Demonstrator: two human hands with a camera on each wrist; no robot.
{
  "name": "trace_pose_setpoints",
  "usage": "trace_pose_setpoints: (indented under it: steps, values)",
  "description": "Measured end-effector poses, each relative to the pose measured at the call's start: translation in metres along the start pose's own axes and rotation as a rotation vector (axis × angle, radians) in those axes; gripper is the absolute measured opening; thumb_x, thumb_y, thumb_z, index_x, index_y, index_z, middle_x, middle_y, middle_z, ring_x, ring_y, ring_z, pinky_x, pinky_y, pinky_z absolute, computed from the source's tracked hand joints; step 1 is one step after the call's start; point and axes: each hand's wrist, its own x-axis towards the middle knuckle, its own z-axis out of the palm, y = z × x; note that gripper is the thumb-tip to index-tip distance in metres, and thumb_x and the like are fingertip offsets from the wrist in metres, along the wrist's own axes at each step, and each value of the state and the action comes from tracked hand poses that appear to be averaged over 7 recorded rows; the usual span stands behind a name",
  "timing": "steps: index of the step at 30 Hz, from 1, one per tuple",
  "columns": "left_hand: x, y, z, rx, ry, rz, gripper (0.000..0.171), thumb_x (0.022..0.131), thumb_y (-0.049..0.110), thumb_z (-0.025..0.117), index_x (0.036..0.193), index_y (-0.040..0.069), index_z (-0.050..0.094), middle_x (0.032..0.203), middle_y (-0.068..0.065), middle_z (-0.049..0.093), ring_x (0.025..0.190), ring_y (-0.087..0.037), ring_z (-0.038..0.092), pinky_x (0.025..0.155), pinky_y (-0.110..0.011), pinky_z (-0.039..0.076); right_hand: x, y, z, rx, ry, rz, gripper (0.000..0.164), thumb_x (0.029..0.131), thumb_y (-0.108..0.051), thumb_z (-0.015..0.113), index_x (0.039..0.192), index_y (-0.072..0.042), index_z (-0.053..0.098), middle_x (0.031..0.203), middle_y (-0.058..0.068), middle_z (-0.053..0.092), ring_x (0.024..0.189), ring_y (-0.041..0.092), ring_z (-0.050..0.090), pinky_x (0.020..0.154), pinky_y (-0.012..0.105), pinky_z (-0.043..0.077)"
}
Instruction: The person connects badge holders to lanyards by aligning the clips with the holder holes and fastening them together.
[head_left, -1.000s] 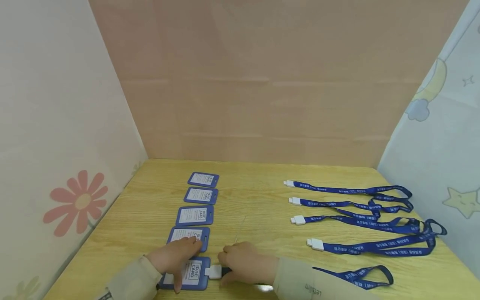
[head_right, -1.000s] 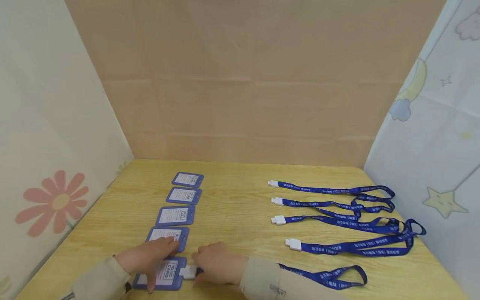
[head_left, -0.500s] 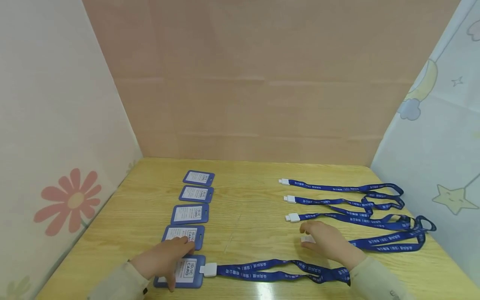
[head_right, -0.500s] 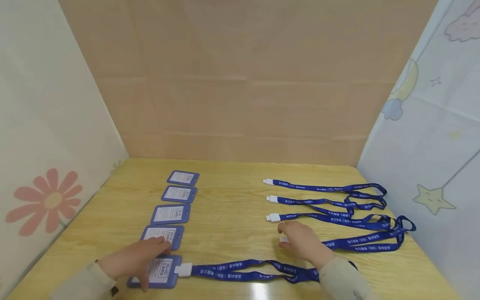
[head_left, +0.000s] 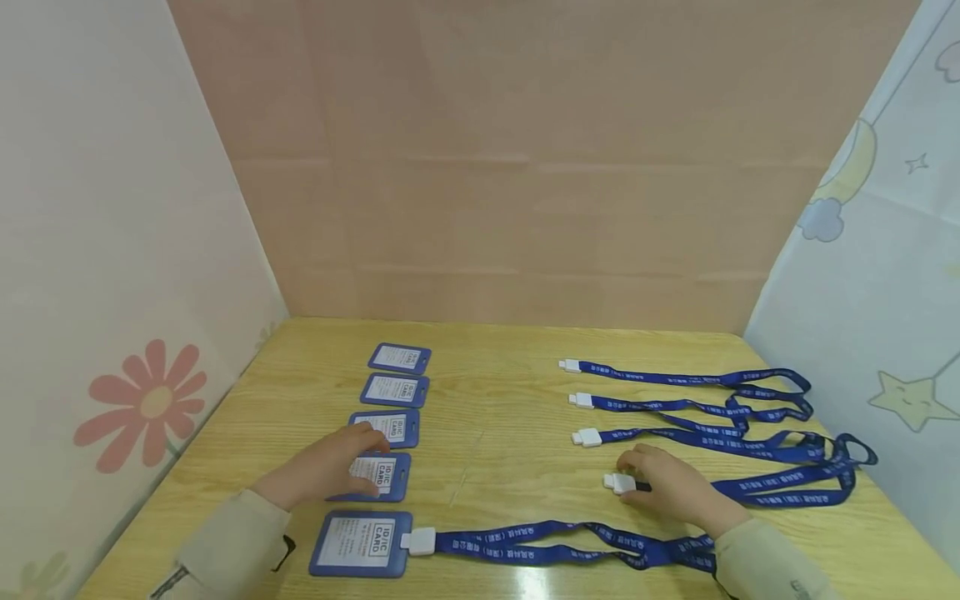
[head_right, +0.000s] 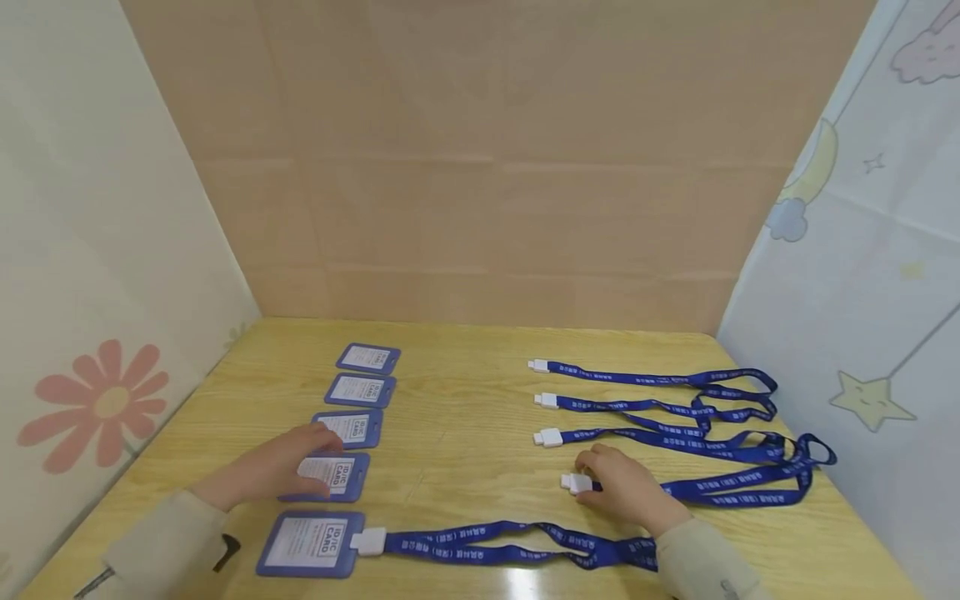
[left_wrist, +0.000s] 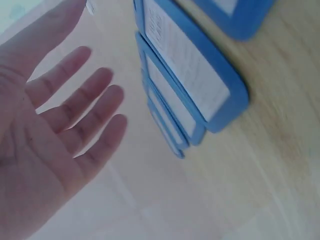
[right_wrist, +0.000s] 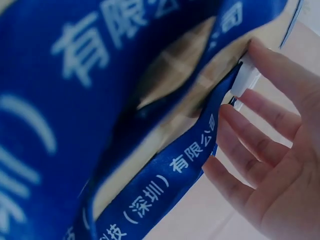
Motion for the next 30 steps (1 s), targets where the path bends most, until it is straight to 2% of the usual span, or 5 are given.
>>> trace_pose_setpoints:
  steps: [3, 11, 21, 30]
  values:
    - [0.011, -0.008, 0.001, -0.025, 0.023, -0.045, 0.041, 0.069, 0.031, 0.077, 0.103, 0.014, 0.06, 0.105, -0.001, 0.06, 0.099, -0.019, 0.057, 0.088, -0.041, 0.049, 0.0, 0.002, 0.0, 0.017, -0.005, 0.006, 0.027, 0.074, -0.029, 0.072, 0.096, -0.016, 0.064, 0.087, -0.007, 0.057, 0.077, 0.007, 0.055, 0.066, 0.026, 0.05]
    - [0.026, -0.024, 0.009, -0.095, 0.002, -0.106, 0.035, 0.071, 0.028, 0.076, 0.099, 0.014, 0.061, 0.097, -0.001, 0.06, 0.091, -0.015, 0.055, 0.083, -0.039, 0.049, 0.001, 0.003, 0.001, 0.038, 0.006, -0.001, 0.023, 0.075, -0.027, 0.072, 0.094, -0.016, 0.064, 0.081, -0.009, 0.053, 0.07, 0.002, 0.045, 0.06, 0.021, 0.044]
    - [0.027, -0.04, 0.013, -0.178, -0.012, -0.14, 0.046, 0.062, 0.029, 0.082, 0.1, 0.015, 0.061, 0.094, 0.001, 0.058, 0.087, -0.014, 0.051, 0.08, -0.036, 0.048, 0.003, 0.003, 0.003, 0.044, -0.005, 0.012, 0.022, 0.075, -0.028, 0.071, 0.093, -0.017, 0.063, 0.082, -0.01, 0.055, 0.071, 0.002, 0.046, 0.062, 0.022, 0.045]
    - [0.025, -0.042, 0.015, -0.184, 0.007, -0.155, 0.05, 0.058, 0.029, 0.083, 0.101, 0.017, 0.062, 0.096, 0.003, 0.057, 0.089, -0.013, 0.051, 0.084, -0.037, 0.048, 0.005, 0.0, 0.0, 0.079, -0.02, 0.109, 0.021, 0.074, -0.025, 0.073, 0.092, -0.018, 0.063, 0.084, -0.009, 0.058, 0.076, 0.006, 0.05, 0.068, 0.027, 0.048]
